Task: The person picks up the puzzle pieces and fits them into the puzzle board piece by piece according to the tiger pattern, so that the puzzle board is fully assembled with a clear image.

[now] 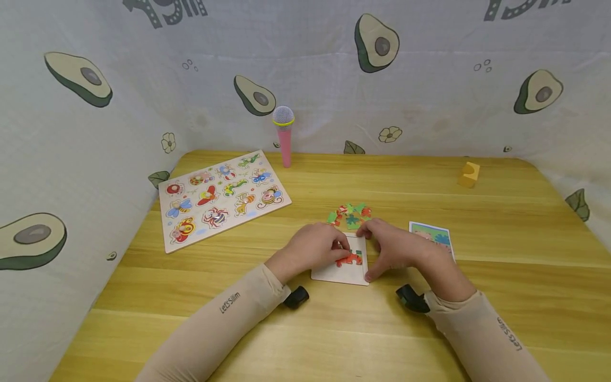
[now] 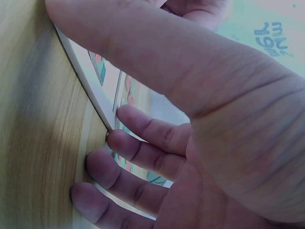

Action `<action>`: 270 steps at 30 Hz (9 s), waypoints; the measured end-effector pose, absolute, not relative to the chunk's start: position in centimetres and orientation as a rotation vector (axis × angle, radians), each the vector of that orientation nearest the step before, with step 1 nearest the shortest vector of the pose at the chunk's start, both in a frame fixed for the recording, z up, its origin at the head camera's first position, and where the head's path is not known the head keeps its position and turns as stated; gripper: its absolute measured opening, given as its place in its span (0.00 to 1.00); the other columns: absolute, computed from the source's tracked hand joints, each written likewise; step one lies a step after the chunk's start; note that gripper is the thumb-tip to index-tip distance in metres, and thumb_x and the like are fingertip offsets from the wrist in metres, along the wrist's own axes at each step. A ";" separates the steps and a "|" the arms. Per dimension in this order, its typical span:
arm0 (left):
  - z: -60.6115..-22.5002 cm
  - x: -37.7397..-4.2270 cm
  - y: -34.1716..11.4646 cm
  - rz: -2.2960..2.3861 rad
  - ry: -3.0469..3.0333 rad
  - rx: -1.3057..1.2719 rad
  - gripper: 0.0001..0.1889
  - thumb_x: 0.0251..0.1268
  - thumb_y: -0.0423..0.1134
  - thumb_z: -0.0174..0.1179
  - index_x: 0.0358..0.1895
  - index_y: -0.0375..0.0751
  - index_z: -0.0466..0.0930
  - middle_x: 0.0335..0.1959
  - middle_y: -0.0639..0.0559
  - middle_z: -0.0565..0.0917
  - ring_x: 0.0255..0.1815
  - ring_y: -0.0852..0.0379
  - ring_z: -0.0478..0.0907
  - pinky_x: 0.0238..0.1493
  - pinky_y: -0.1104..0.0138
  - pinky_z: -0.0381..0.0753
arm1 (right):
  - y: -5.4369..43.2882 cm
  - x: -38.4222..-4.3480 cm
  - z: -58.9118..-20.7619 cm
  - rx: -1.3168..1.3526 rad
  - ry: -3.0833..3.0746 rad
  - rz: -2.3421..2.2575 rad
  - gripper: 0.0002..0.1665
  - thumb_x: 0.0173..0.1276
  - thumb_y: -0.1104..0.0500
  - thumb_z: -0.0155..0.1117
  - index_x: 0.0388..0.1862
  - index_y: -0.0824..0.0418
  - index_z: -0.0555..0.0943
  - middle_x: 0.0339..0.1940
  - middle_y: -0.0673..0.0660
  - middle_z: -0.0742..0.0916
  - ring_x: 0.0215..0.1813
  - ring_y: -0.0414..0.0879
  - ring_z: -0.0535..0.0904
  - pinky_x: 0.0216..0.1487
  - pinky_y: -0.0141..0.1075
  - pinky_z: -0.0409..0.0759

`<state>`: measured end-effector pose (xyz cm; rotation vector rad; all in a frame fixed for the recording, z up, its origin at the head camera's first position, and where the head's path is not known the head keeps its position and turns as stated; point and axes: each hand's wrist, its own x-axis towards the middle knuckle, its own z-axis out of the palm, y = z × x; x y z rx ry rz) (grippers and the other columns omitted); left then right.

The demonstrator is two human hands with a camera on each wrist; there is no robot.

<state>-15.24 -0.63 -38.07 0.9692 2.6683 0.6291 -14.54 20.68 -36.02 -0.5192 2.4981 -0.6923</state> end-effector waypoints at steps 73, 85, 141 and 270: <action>-37.8 -17.8 -6.7 0.623 2.381 0.991 0.52 0.39 0.57 0.83 0.73 0.57 0.69 0.65 0.59 0.64 0.64 0.56 0.62 0.67 0.61 0.63 | 23.0 -15.1 -35.2 -0.513 2.557 -0.722 0.43 0.49 0.46 0.85 0.60 0.63 0.78 0.51 0.58 0.80 0.41 0.50 0.75 0.40 0.42 0.75; -37.8 -17.8 -6.8 0.612 2.390 0.984 0.51 0.39 0.57 0.83 0.73 0.58 0.69 0.67 0.59 0.64 0.65 0.55 0.62 0.67 0.60 0.62 | 23.4 -16.4 -36.5 -0.386 2.774 -0.673 0.29 0.65 0.50 0.73 0.58 0.68 0.81 0.47 0.63 0.82 0.45 0.55 0.76 0.47 0.49 0.75; -38.1 -17.9 -7.1 0.626 2.389 1.014 0.51 0.41 0.57 0.82 0.73 0.52 0.68 0.66 0.58 0.65 0.66 0.55 0.62 0.68 0.60 0.61 | 19.7 -14.7 -35.4 -0.587 2.824 -0.705 0.17 0.69 0.63 0.69 0.55 0.67 0.84 0.50 0.61 0.84 0.41 0.50 0.79 0.40 0.42 0.80; -38.0 -18.2 -7.1 0.598 2.433 1.008 0.51 0.39 0.61 0.81 0.70 0.51 0.68 0.62 0.58 0.67 0.63 0.56 0.65 0.66 0.62 0.64 | 17.7 -14.5 -37.0 -0.697 2.708 -0.670 0.07 0.66 0.60 0.72 0.42 0.57 0.90 0.43 0.51 0.84 0.41 0.45 0.78 0.43 0.42 0.79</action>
